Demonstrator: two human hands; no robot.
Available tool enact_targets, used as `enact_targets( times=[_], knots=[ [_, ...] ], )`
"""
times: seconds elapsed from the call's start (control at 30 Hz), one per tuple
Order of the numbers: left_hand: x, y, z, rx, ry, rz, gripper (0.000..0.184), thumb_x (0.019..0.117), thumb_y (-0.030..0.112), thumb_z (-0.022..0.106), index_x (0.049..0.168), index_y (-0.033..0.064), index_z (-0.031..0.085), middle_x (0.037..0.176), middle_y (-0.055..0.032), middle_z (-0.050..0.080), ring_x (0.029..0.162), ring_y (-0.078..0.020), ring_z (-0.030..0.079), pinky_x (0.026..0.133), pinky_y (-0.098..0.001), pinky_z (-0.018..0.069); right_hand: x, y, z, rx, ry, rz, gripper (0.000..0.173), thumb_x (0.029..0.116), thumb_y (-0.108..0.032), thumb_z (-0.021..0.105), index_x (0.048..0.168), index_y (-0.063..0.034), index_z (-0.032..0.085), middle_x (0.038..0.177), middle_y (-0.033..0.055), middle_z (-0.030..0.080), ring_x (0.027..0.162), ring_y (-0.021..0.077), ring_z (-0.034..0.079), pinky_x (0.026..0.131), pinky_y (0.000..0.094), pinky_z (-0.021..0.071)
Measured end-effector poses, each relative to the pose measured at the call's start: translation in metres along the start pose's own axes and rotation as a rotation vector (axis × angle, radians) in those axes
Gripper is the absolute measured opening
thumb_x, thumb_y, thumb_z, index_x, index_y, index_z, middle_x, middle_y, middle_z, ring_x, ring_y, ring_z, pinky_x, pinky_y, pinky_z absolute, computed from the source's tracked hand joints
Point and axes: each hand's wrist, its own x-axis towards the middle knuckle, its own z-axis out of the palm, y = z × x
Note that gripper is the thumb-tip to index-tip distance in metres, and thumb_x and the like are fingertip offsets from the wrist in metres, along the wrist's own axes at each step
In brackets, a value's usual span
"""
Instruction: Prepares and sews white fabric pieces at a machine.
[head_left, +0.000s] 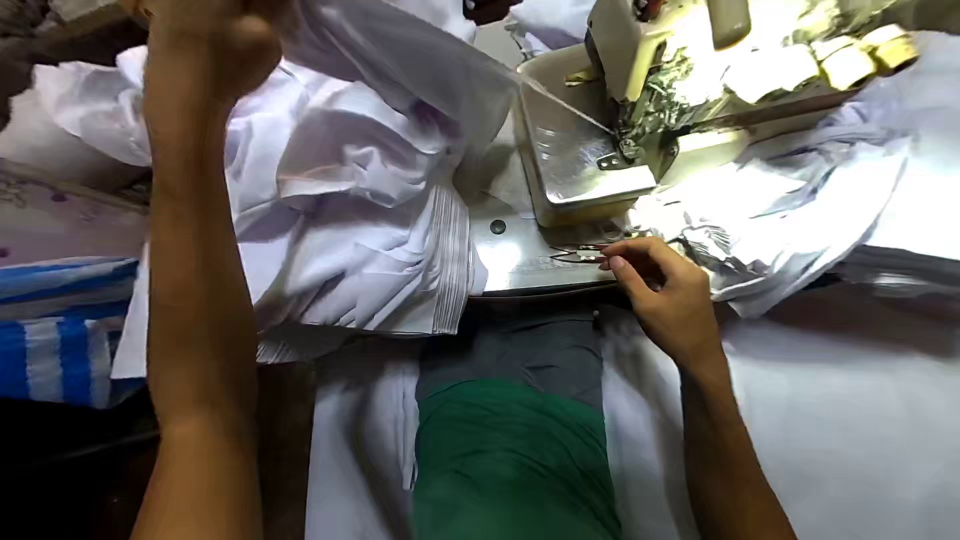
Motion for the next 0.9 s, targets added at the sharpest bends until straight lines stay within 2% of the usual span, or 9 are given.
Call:
enact_targets(
  times=[0.07,0.17,0.23,0.33,0.47,0.57,0.67,0.73,0.9],
  knots=[
    [-0.053,0.011,-0.013,-0.013,0.099,0.199,0.028,0.1026,0.019,0.053,0.117,-0.0023,0.065,0.112,-0.0241,0.067,0.107,-0.034,0.064,0.095,-0.0509,0.0489,0.008,-0.023,0.009,0.267,-0.119,0.012,0.02,0.1033,-0.02,0.057,0.115,-0.008,0.067,0.092,-0.0033,0.072,0.073,0.0005,0.065,0.066,0.0171,0.0548],
    [-0.128,0.023,-0.007,0.064,0.258,0.381,0.018,0.0987,0.012,0.061,0.11,0.0016,0.07,0.099,-0.0221,0.068,0.09,-0.0274,0.065,0.078,-0.0354,0.0522,0.023,-0.058,0.033,0.462,-0.276,0.003,0.02,0.1038,-0.019,0.056,0.119,-0.0093,0.065,0.092,-0.0034,0.072,0.069,0.0037,0.065,0.063,0.0188,0.0557],
    [-0.166,0.026,0.006,0.085,0.284,0.443,0.012,0.0956,0.005,0.064,0.103,0.0007,0.072,0.086,-0.0205,0.063,0.08,-0.0294,0.062,0.07,-0.0369,0.0494,0.032,-0.076,0.05,0.437,-0.328,-0.035,0.022,0.1038,-0.021,0.056,0.121,-0.0105,0.065,0.094,-0.0024,0.072,0.071,0.0056,0.066,0.063,0.0209,0.0566],
    [-0.199,0.024,0.023,0.124,0.313,0.46,0.007,0.0949,0.002,0.066,0.099,0.0,0.07,0.086,-0.0192,0.066,0.088,-0.0317,0.067,0.077,-0.0395,0.0549,0.037,-0.088,0.067,0.265,-0.325,-0.14,0.024,0.104,-0.024,0.058,0.123,-0.0111,0.065,0.1,-0.0004,0.072,0.078,0.0059,0.068,0.068,0.0236,0.0581],
    [-0.213,0.019,0.031,0.076,0.363,0.394,0.005,0.0938,0.003,0.069,0.096,-0.0019,0.07,0.085,-0.0197,0.065,0.086,-0.0309,0.068,0.076,-0.0384,0.0562,0.033,-0.077,0.06,-0.066,-0.222,-0.221,0.026,0.1047,-0.026,0.058,0.116,-0.0075,0.071,0.104,0.0102,0.071,0.085,0.0163,0.068,0.075,0.0361,0.0581],
    [-0.212,0.02,0.03,0.058,0.341,0.367,0.006,0.0951,0.003,0.067,0.097,-0.0027,0.068,0.086,-0.0206,0.065,0.085,-0.0317,0.068,0.075,-0.0394,0.0567,0.026,-0.052,0.032,-0.38,-0.129,-0.183,0.031,0.1042,-0.028,0.057,0.116,-0.0029,0.071,0.107,0.0232,0.069,0.096,0.0375,0.067,0.083,0.053,0.0542],
    [-0.208,0.021,0.028,0.05,0.323,0.37,0.007,0.0958,0.003,0.065,0.097,-0.003,0.069,0.085,-0.021,0.064,0.083,-0.0318,0.067,0.071,-0.0381,0.0544,0.019,-0.022,0.003,-0.63,-0.077,-0.08,0.041,0.1019,-0.03,0.057,0.124,0.0034,0.065,0.12,0.0371,0.061,0.116,0.0583,0.055,0.1,0.0688,0.039],
    [-0.205,0.022,0.026,0.044,0.302,0.371,0.008,0.0958,0.004,0.064,0.097,-0.0025,0.069,0.086,-0.0211,0.064,0.083,-0.0318,0.067,0.07,-0.0376,0.0533,0.016,-0.001,-0.008,-0.716,-0.097,-0.033,0.048,0.101,-0.031,0.056,0.131,0.0056,0.059,0.128,0.0407,0.055,0.123,0.0626,0.048,0.103,0.0728,0.0343],
    [-0.198,0.023,0.019,0.003,0.243,0.333,0.012,0.0984,0.007,0.061,0.103,0.0002,0.071,0.095,-0.023,0.066,0.089,-0.0318,0.065,0.074,-0.0382,0.0515,0.011,0.015,-0.016,-0.713,-0.186,-0.158,0.037,0.1045,-0.019,0.052,0.128,0.009,0.06,0.131,0.0403,0.053,0.12,0.0633,0.051,0.093,0.0774,0.0379]
  ],
)
